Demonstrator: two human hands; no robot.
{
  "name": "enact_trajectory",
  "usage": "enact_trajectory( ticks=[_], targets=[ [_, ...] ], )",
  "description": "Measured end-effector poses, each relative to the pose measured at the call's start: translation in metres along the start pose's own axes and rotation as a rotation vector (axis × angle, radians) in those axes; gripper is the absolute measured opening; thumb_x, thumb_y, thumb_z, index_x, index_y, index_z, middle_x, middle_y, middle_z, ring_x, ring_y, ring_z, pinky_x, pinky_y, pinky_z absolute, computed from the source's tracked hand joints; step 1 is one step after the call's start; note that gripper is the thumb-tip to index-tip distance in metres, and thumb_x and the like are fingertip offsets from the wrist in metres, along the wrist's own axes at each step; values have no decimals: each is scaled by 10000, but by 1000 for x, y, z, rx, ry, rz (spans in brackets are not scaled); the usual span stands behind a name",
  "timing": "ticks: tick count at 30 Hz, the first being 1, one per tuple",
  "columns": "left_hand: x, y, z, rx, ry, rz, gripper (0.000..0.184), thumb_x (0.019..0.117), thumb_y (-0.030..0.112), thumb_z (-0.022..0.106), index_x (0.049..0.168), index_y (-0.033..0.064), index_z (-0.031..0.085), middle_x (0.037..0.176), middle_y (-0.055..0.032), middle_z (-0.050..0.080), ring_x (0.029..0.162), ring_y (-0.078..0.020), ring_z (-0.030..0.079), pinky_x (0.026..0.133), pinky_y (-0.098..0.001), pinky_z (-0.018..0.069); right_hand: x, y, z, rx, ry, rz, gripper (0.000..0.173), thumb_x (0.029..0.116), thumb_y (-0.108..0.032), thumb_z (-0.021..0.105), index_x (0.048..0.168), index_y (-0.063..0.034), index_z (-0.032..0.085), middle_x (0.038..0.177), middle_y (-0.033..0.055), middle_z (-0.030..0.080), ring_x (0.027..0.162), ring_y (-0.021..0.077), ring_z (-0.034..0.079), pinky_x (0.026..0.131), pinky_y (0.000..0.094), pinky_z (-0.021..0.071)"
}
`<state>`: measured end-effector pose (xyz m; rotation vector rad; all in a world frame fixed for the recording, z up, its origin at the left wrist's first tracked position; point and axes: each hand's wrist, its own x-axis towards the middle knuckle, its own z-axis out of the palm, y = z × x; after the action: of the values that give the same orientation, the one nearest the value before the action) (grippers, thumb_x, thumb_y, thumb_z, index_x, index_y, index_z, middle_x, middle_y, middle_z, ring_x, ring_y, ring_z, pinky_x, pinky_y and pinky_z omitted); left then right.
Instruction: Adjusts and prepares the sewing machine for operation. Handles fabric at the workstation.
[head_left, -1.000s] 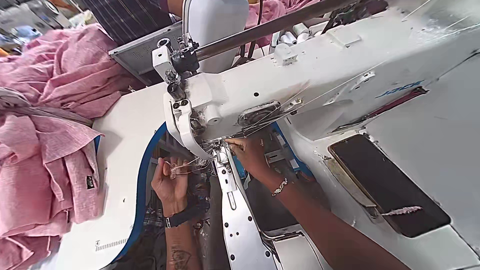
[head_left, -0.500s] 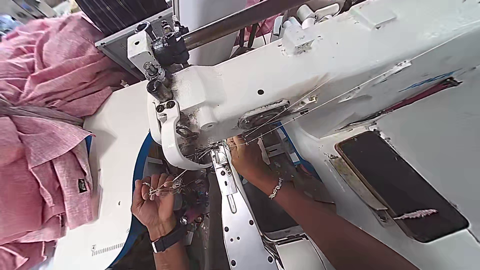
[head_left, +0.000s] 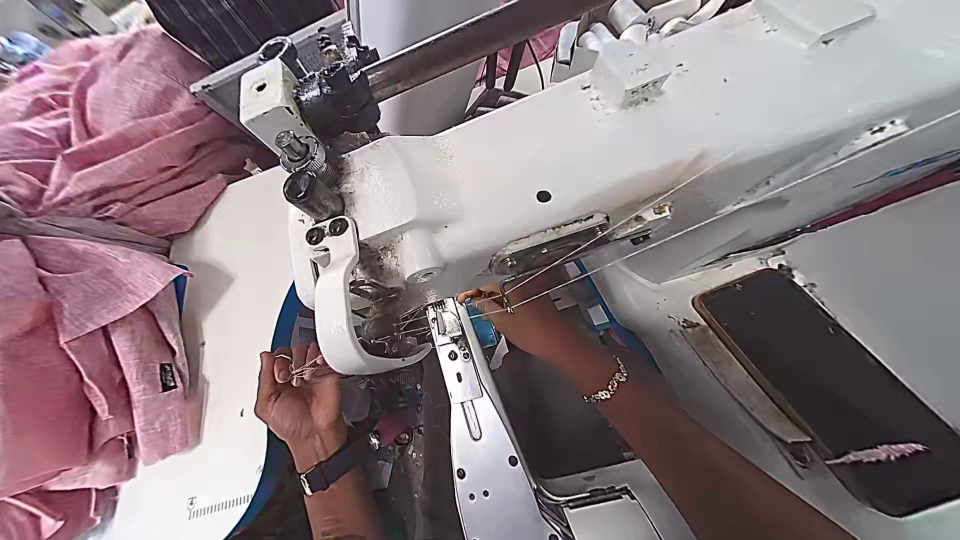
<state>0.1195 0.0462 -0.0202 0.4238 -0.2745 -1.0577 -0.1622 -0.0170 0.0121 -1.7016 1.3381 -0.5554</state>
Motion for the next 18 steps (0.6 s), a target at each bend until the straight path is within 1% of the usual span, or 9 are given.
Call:
enact_trajectory(
  ticks=[3, 4, 5, 7, 10, 12, 13, 16, 18],
  targets=[
    [1, 0, -2, 34, 18, -9, 627, 1103, 313, 249, 654, 108, 636, 572, 11, 597, 559, -109, 632, 606, -257, 573, 4, -1, 3, 37, -69, 91, 228, 1028, -95, 568, 1163, -110, 751, 1072, 67, 698, 826, 105, 628, 800, 290, 521],
    [1, -1, -3, 38, 19, -15, 621, 1100, 309, 254, 656, 106, 639, 580, 8, 605, 572, -114, 641, 621, -264, 580, 5, 0, 4, 39, -74, 104, 223, 1031, -103, 572, 1165, -111, 750, 1072, 67, 696, 835, 107, 626, 811, 297, 518],
    [0, -2, -5, 42, 7, -20, 606, 1094, 297, 270, 661, 100, 646, 587, 5, 610, 587, -121, 645, 646, -276, 582, 6, 2, 5, 35, -65, 105, 216, 1030, -115, 584, 1157, -110, 759, 1066, 76, 709, 855, 128, 641, 835, 328, 520],
    [-1, -5, -10, 66, -22, -34, 562, 1080, 271, 313, 660, 114, 653, 602, 6, 624, 620, -129, 663, 698, -296, 594, 6, 8, 9, 52, -12, 94, 188, 1014, -131, 616, 1109, -119, 778, 1001, 62, 733, 841, 125, 663, 829, 337, 527],
    [-1, -10, -14, 58, -92, -79, 450, 1050, 243, 424, 733, 109, 714, 668, -12, 680, 691, -152, 708, 754, -337, 613, 7, 17, 17, 154, 92, 93, 116, 981, -120, 667, 1003, -94, 778, 889, 17, 739, 756, 37, 661, 755, 233, 545],
    [-1, -13, -13, 49, -118, -104, 409, 1035, 247, 468, 753, 101, 725, 694, -24, 696, 715, -163, 718, 777, -349, 615, 7, 19, 21, 187, 116, 70, 121, 987, -107, 653, 992, -66, 767, 869, 14, 731, 725, 11, 650, 721, 195, 543],
    [-2, -15, -13, 41, -123, -114, 390, 1027, 248, 490, 759, 94, 727, 709, -33, 702, 726, -170, 722, 784, -349, 615, 7, 22, 23, 164, 121, 38, 146, 1002, -121, 627, 1010, -63, 761, 872, 23, 726, 722, 24, 645, 713, 204, 539],
    [-3, -19, -12, -11, -157, -153, 293, 982, 221, 578, 794, 71, 746, 755, -57, 719, 783, -195, 733, 824, -355, 610, 10, 31, 33, 53, 118, -27, 257, 1056, -207, 510, 1106, -72, 724, 930, 77, 706, 752, 127, 645, 726, 308, 540],
    [-3, -19, -11, -64, -178, -169, 234, 964, 180, 603, 825, 58, 747, 768, -61, 718, 808, -201, 733, 860, -371, 601, 11, 32, 36, 29, 132, -17, 283, 1063, -217, 480, 1115, -66, 714, 924, 90, 705, 761, 164, 654, 741, 349, 543]
  ],
)
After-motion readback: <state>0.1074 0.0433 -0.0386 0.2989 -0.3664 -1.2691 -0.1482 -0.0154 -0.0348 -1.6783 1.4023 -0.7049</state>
